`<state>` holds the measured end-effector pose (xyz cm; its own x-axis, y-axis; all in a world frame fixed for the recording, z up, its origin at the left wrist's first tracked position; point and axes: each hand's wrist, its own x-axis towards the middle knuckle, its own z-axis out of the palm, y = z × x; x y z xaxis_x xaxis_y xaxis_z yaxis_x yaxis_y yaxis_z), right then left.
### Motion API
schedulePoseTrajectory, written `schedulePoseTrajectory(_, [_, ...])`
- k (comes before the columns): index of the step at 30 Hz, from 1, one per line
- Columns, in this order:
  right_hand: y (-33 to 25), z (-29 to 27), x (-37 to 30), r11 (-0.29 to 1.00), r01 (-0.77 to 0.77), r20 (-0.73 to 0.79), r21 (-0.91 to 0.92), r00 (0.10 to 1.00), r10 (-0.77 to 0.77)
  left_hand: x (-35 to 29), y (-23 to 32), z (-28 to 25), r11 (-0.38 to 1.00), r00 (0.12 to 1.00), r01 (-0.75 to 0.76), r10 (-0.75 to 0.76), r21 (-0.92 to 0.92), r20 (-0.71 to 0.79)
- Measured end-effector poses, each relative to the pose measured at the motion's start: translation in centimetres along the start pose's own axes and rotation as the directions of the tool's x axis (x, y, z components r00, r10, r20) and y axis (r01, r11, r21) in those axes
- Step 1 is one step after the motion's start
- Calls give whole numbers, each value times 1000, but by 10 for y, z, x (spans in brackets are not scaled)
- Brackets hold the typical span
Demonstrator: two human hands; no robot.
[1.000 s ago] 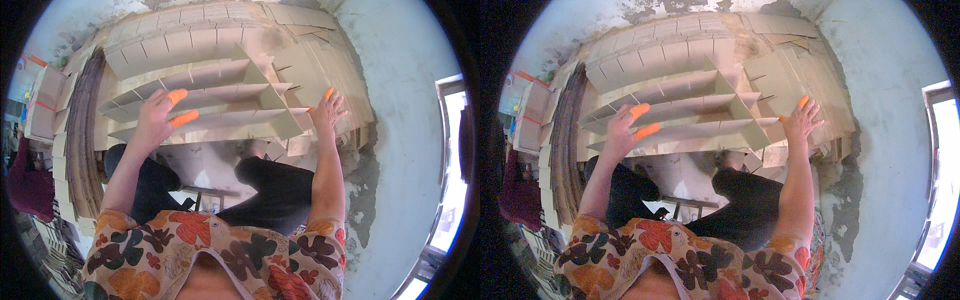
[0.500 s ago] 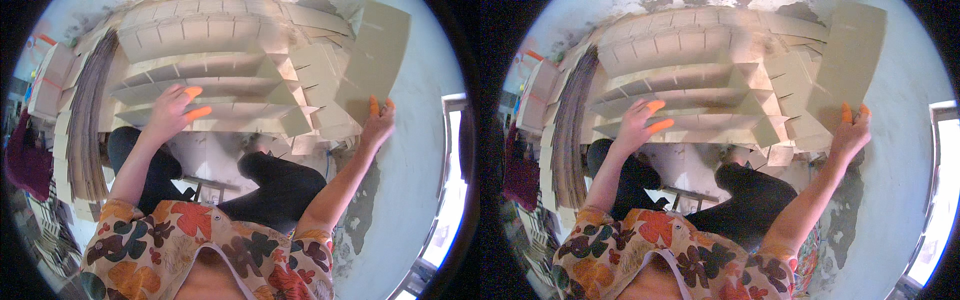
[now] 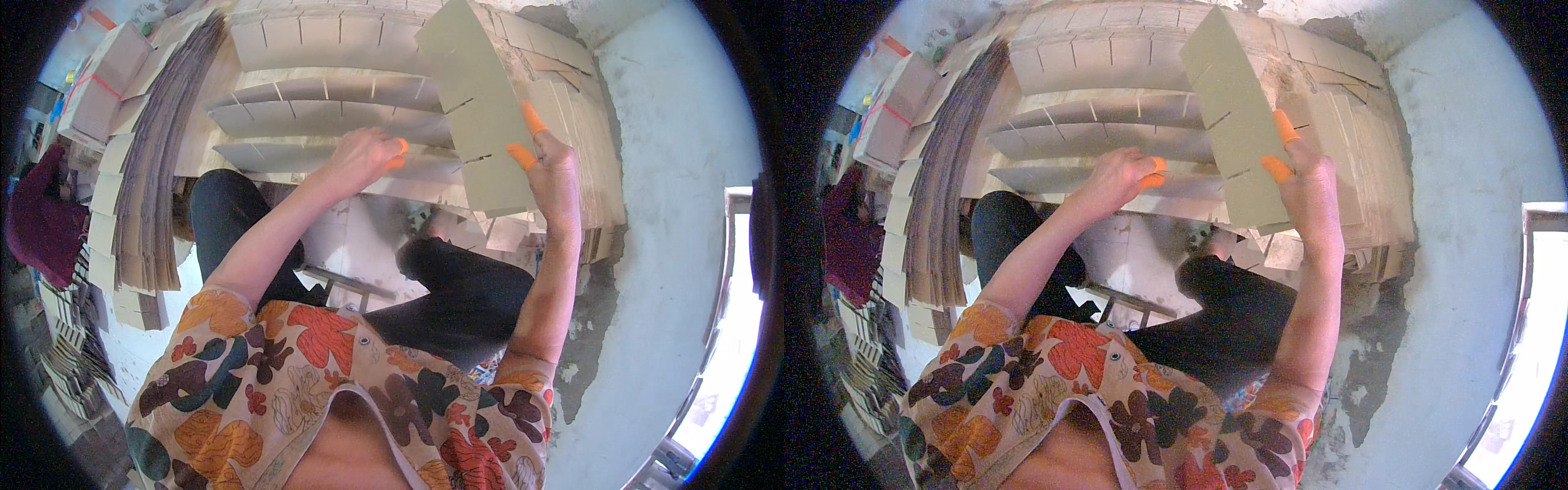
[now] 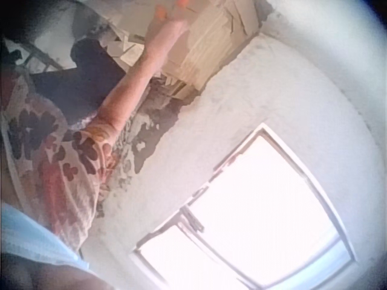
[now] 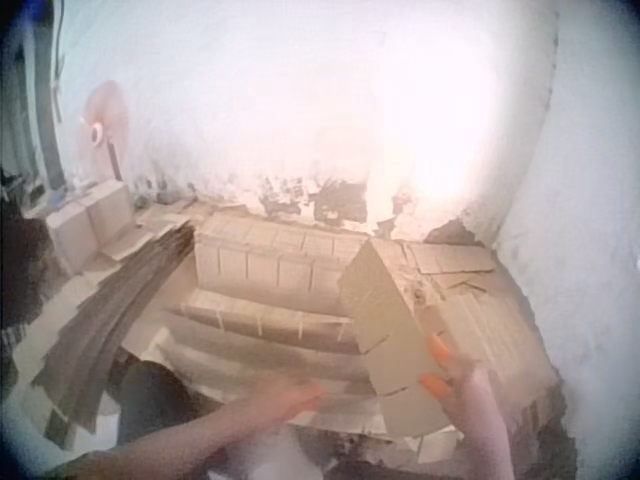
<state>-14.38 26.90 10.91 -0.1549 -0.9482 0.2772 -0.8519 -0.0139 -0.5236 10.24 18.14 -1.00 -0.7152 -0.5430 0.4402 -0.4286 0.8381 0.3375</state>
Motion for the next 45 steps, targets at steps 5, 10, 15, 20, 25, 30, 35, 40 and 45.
schedulePoseTrajectory(5, [10,0,3,999,-11,20,46,1000,11,1,-5,4,1000,1000,6,-6,-8,-25])
schedulePoseTrajectory(10, [6,10,3,997,-7,68,-76,998,12,-1,-3,2,999,1000,23,-23,-27,-14])
schedulePoseTrajectory(15, [12,16,1,997,65,-54,28,997,-64,17,-2,-13,993,996,94,-94,-75,4])
schedulePoseTrajectory(20, [38,28,-7,995,69,37,-66,997,-67,65,-65,-12,999,975,22,-12,43,-221])
schedulePoseTrajectory(25, [13,29,-9,992,-14,43,-124,999,20,92,-103,1,959,970,185,-213,214,116])
schedulePoseTrajectory(30, [29,45,-13,999,21,126,37,992,-26,101,-99,7,962,967,199,-224,190,122])
schedulePoseTrajectory(35, [36,64,-5,984,177,149,-26,974,-171,99,-107,18,981,984,174,-176,85,19])
schedulePoseTrajectory(40, [20,47,3,995,91,234,-36,969,-80,98,-118,22,991,991,133,-132,31,-38])
schedulePoseTrajectory(45, [45,68,-3,968,248,152,-43,959,-239,100,-108,17,980,980,197,-197,8,5])
